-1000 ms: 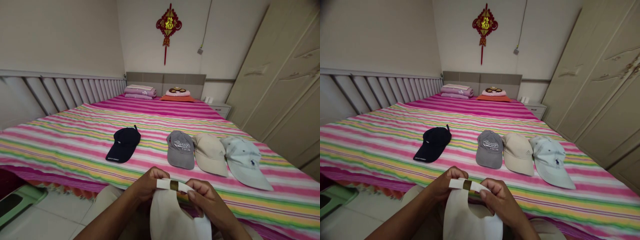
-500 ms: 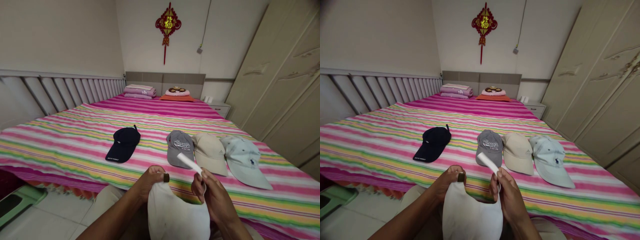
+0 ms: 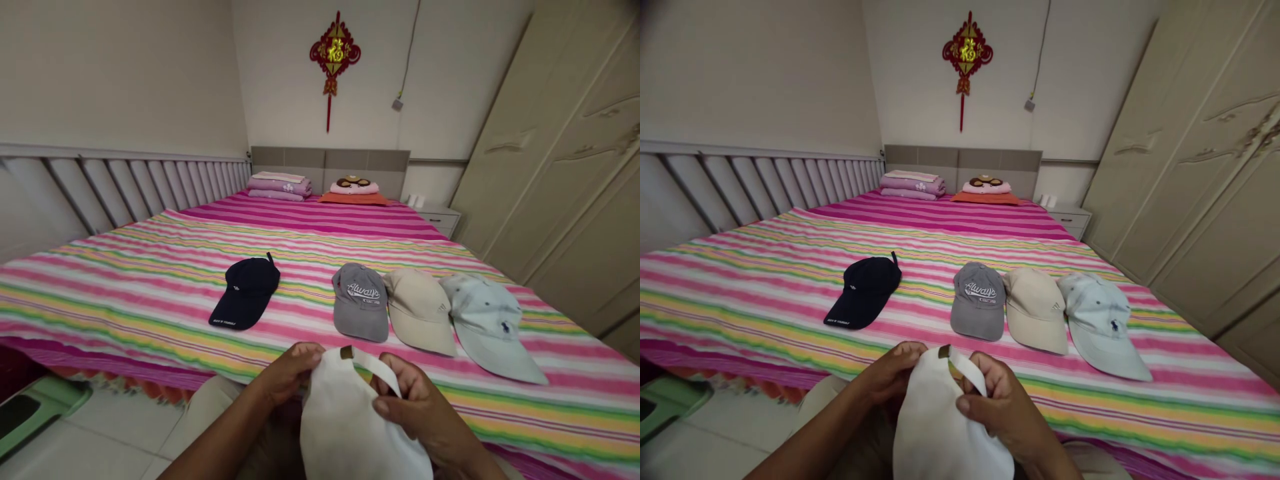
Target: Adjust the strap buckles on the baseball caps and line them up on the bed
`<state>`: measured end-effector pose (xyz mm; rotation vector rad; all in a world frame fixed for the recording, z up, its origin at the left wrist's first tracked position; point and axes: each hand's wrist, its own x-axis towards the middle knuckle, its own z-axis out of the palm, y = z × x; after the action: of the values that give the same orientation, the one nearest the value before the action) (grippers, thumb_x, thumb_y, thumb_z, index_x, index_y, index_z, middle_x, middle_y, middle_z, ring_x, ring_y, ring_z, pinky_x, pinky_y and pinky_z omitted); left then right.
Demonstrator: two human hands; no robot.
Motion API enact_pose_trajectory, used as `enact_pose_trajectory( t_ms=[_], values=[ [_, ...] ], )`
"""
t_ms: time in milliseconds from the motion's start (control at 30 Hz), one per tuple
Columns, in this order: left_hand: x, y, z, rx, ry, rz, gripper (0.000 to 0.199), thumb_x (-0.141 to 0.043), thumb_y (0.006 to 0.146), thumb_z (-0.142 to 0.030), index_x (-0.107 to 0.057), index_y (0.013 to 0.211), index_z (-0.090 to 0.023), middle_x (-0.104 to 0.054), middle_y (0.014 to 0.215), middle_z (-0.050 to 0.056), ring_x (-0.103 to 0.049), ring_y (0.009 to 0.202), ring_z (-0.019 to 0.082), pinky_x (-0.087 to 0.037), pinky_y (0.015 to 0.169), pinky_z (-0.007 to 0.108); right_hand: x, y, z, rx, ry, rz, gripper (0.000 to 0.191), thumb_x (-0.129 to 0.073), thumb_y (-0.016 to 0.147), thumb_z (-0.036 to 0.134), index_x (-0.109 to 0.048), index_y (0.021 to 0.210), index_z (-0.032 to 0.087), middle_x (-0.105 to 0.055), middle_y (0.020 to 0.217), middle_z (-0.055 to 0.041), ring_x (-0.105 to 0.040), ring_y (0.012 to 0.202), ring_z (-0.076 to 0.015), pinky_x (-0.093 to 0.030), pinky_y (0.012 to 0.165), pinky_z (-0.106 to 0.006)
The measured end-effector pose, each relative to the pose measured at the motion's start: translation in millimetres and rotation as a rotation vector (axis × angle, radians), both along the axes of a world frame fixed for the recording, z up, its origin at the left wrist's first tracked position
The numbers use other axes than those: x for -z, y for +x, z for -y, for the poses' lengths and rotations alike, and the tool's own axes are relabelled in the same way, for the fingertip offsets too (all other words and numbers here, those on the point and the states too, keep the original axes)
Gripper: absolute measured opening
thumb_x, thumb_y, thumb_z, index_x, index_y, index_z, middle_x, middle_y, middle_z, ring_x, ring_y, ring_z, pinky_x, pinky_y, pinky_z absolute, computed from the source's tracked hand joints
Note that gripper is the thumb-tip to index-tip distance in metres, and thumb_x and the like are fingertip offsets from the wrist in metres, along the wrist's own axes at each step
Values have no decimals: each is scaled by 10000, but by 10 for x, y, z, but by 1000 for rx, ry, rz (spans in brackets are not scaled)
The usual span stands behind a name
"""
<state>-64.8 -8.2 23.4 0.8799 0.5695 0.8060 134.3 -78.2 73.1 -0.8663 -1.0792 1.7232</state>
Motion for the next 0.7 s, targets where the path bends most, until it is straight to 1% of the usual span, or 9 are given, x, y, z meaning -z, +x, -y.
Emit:
enact_pose_trajectory(
  t_ms=[133, 200, 267, 367, 467, 500, 567, 633, 700],
  values=[
    [286, -233, 1, 178, -41, -3, 303, -762, 508, -279, -673, 734, -98, -648, 628, 40, -560, 554, 111, -395, 549, 206, 10, 72, -76, 189, -1, -105, 320, -759, 539, 248, -474, 673, 186, -427, 528, 87, -303, 373, -24, -254, 353, -139],
    [430, -297, 63, 235, -76, 35, 348, -771, 464, -210, -679, 784, -109, -678, 691, 56, -600, 614, 146, -420, 591, 228, -12, 98, -130, 280, -31, -195, 325, -766, 522, 211, -488, 688, 192, -448, 528, 88, -362, 378, -31, -307, 370, -135],
    [584, -317, 162, 248, -99, 63, 389, -758, 459, -153, -678, 839, -128, -693, 770, 72, -628, 721, 195, -437, 670, 267, -44, 113, -189, 367, -86, -288, 351, -776, 492, 169, -503, 710, 202, -500, 543, 83, -457, 422, -54, -385, 423, -147],
    [832, -306, 318, 164, -145, 115, 370, -726, 509, -148, -679, 876, -165, -698, 813, 77, -636, 811, 249, -447, 732, 325, -85, 124, -278, 503, -179, -373, 398, -796, 427, 135, -510, 694, 209, -567, 543, 80, -524, 450, -77, -432, 446, -153],
    [1003, -336, 392, -19, -176, 201, 344, -694, 585, -197, -668, 928, -184, -696, 857, 85, -622, 893, 274, -451, 789, 364, -73, 146, -361, 552, -207, -359, 385, -801, 416, 132, -495, 638, 206, -568, 489, 93, -511, 406, -73, -413, 396, -139],
    [1019, -370, 388, -77, -175, 228, 336, -686, 603, -201, -663, 937, -183, -695, 869, 88, -614, 920, 274, -443, 818, 370, -50, 165, -387, 549, -203, -341, 369, -797, 430, 135, -497, 632, 205, -567, 482, 96, -509, 401, -71, -413, 393, -138],
    [979, -477, 338, -181, -162, 271, 305, -669, 632, -189, -659, 936, -177, -693, 892, 88, -606, 945, 266, -424, 868, 372, 28, 229, -439, 577, -197, -303, 338, -792, 459, 164, -526, 663, 207, -614, 538, 84, -533, 433, -78, -437, 420, -152],
    [851, -629, 238, -275, -157, 306, 273, -649, 659, -162, -655, 931, -175, -694, 898, 79, -620, 912, 244, -420, 886, 364, 135, 321, -484, 654, -203, -282, 364, -798, 455, 221, -569, 737, 206, -682, 677, 42, -581, 516, -99, -478, 480, -177],
    [655, -803, 93, -387, -171, 337, 309, -613, 688, -114, -631, 987, -191, -699, 877, 56, -641, 837, 203, -438, 873, 334, 251, 418, -515, 711, -211, -295, 442, -808, 415, 284, -597, 793, 199, -706, 779, 3, -613, 594, -122, -497, 510, -186]
  ],
)
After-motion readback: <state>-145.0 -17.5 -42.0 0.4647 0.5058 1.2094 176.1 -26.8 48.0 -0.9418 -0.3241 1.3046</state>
